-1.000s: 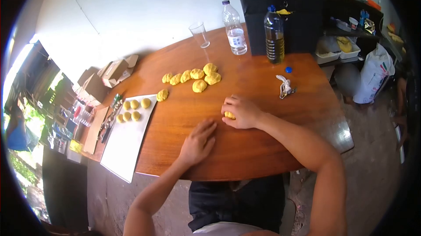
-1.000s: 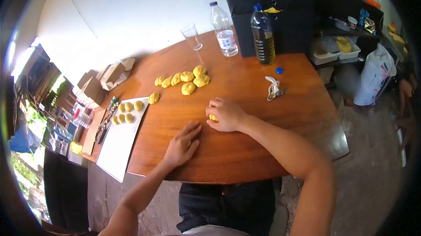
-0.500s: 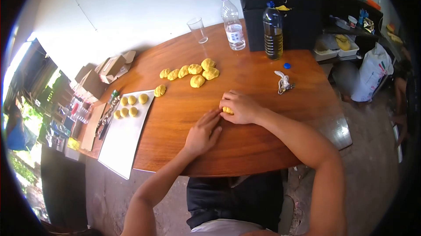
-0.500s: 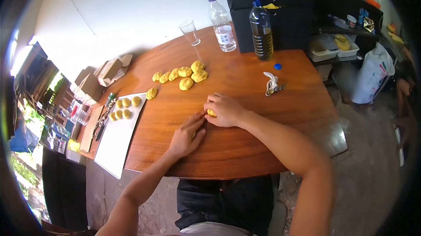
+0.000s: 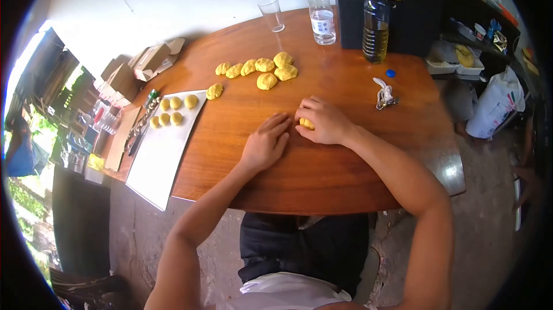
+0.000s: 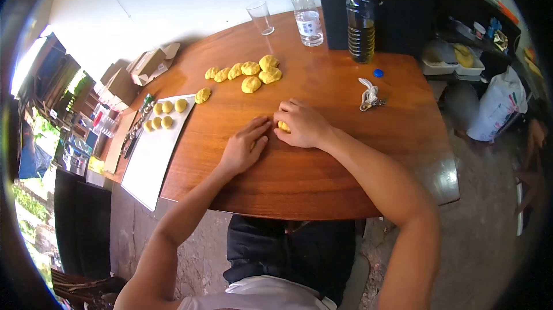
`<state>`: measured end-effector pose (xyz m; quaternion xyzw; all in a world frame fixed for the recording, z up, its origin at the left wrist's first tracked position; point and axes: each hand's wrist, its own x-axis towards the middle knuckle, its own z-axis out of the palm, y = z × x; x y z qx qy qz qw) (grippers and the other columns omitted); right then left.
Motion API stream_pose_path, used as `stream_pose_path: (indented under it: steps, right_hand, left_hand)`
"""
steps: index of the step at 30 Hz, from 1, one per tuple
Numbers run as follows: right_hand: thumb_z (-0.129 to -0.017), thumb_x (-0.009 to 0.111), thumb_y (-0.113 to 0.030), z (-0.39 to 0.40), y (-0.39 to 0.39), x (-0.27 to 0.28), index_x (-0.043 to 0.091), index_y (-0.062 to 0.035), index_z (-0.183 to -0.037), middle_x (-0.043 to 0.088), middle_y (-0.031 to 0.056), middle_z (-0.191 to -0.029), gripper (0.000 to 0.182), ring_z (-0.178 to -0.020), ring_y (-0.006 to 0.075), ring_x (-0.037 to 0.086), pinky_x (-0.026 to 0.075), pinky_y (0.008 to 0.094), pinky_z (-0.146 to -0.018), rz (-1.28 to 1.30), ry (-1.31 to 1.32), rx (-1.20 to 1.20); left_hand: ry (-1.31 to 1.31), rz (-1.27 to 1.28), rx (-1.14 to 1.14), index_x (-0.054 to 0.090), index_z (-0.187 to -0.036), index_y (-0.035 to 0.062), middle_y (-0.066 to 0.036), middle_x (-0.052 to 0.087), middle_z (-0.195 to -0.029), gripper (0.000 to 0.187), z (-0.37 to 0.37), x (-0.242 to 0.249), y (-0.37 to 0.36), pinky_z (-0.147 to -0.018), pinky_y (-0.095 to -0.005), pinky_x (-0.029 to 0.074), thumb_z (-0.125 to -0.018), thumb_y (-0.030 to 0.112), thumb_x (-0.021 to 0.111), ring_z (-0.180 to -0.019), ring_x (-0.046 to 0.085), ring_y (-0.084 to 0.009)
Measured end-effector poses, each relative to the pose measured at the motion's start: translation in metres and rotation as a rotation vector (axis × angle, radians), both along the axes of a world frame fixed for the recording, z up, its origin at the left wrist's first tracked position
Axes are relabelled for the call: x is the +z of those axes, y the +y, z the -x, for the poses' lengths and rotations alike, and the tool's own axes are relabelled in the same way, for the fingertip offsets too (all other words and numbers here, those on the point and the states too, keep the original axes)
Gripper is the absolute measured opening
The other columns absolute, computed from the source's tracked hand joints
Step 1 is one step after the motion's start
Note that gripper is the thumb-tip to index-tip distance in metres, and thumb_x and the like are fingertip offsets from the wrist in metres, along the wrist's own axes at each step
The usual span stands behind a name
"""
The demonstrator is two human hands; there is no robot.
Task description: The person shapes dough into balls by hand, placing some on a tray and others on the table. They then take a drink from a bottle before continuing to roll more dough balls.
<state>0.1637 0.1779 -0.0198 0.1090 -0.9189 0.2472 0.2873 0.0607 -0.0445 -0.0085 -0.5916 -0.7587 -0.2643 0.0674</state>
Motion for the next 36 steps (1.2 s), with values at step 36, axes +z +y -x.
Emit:
stream_pose_path:
  steps: [36]
  right_hand:
    - [-0.088, 0.078, -0.021, 0.000, 0.003, 0.001, 0.071, -0.0082, -0.095, 0.066, 0.0089, -0.103, 0.016, -0.104, 0.0313, 0.062, 0.052, 0.0427, -0.092, -0.023, 0.010, 0.022]
  left_hand:
    - [-0.093, 0.154, -0.135, 0.058, -0.143, -0.0072, -0.025, 0.051, -0.156, 0.052, -0.046, 0.021, -0.100, -0.121, -0.0468, 0.040, -0.095, 0.012, 0.066, -0.148, 0.045, -0.0432]
